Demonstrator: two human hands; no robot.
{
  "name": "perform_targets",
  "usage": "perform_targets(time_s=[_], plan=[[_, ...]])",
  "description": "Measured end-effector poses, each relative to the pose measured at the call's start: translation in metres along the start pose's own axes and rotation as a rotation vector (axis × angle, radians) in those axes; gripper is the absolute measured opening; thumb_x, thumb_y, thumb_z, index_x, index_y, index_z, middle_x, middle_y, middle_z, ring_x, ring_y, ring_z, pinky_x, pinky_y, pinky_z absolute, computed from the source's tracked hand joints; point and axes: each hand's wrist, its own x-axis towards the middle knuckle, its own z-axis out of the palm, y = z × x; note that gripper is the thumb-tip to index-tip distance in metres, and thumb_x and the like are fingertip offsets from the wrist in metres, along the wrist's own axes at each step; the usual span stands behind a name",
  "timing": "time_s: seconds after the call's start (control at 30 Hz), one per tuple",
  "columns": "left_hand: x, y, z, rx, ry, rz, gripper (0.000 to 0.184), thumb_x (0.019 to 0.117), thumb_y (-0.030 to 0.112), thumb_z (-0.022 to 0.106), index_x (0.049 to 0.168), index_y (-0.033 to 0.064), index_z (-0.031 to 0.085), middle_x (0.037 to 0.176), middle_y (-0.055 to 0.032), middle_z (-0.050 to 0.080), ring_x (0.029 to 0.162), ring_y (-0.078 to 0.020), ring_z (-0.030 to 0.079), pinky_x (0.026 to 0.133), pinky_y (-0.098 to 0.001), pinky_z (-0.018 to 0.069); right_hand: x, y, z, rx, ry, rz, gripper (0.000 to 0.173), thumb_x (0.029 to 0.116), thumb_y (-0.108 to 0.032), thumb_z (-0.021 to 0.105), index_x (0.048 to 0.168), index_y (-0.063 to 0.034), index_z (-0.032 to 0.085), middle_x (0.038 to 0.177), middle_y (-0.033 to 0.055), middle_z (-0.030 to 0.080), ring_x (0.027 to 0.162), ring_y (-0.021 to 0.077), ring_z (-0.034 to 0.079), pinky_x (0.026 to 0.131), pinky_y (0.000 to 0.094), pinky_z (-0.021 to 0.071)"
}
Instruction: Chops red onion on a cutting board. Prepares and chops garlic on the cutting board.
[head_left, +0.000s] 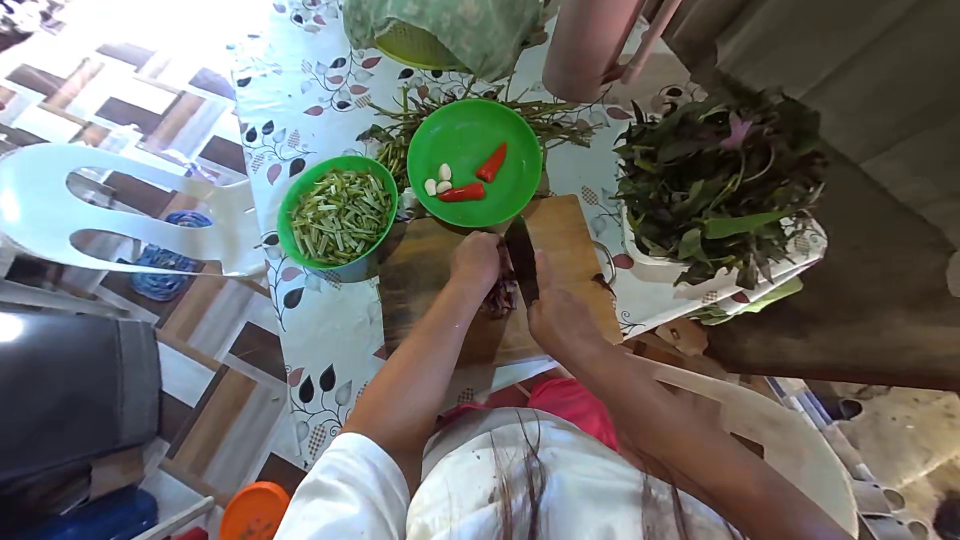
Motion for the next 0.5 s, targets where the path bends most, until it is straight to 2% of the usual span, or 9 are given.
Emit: perform_targets(time_s=[0.17,0.3,0.4,0.5], plan=[[-0.003,0.008,-0.004,0.08,-0.016,-0.013,0.028,0.1037,0.001,0.048,0.123,0.0033,0.069,0.131,-0.0187,0.063,0.125,-0.0364,0.06,0.097,-0.0543,0.0523,0.009,-0.011,-0.003,-0.035,-0.054,0.022,0.086,0.1046,-0.003,0.048,0.166,-0.0164,-0.011,0.134,0.0278,0.06,0.111,0.0442,0.068,0.092,0.0579,0.055],[-0.005,0.007,-0.004,0.037,-0.013,-0.027,0.024,0.1018,0.004,0.053,0.117,0.0049,0.072,0.127,-0.0166,0.066,0.124,-0.034,0.061,0.098,-0.0531,0.0524,0.01,-0.003,-0.006,0.036,-0.007,-0.006,0.081,0.1056,-0.005,0.046,0.166,-0.0154,-0.006,0.122,0.028,0.066,0.11,0.0452,0.068,0.094,0.0585,0.0536],[-0.005,0.002,-0.004,0.005,-0.016,-0.026,0.022,0.104,0.013,0.057,0.116,0.0033,0.072,0.125,-0.0181,0.067,0.123,-0.0346,0.062,0.099,-0.0526,0.0517,-0.002,0.002,0.001,0.016,0.062,-0.07,0.075,0.1065,-0.007,0.043,0.166,-0.0095,-0.002,0.115,0.0278,0.068,0.106,0.0445,0.069,0.092,0.056,0.0543],[-0.003,0.003,-0.005,0.029,-0.026,-0.032,0.021,0.1035,0.013,0.057,0.11,0.0025,0.073,0.122,-0.0176,0.068,0.12,-0.0339,0.064,0.096,-0.0526,0.0528,-0.003,-0.011,-0.002,-0.044,-0.079,0.013,0.077,0.1081,-0.008,0.041,0.166,-0.0146,-0.01,0.119,0.0257,0.068,0.112,0.0425,0.067,0.097,0.0537,0.0527]])
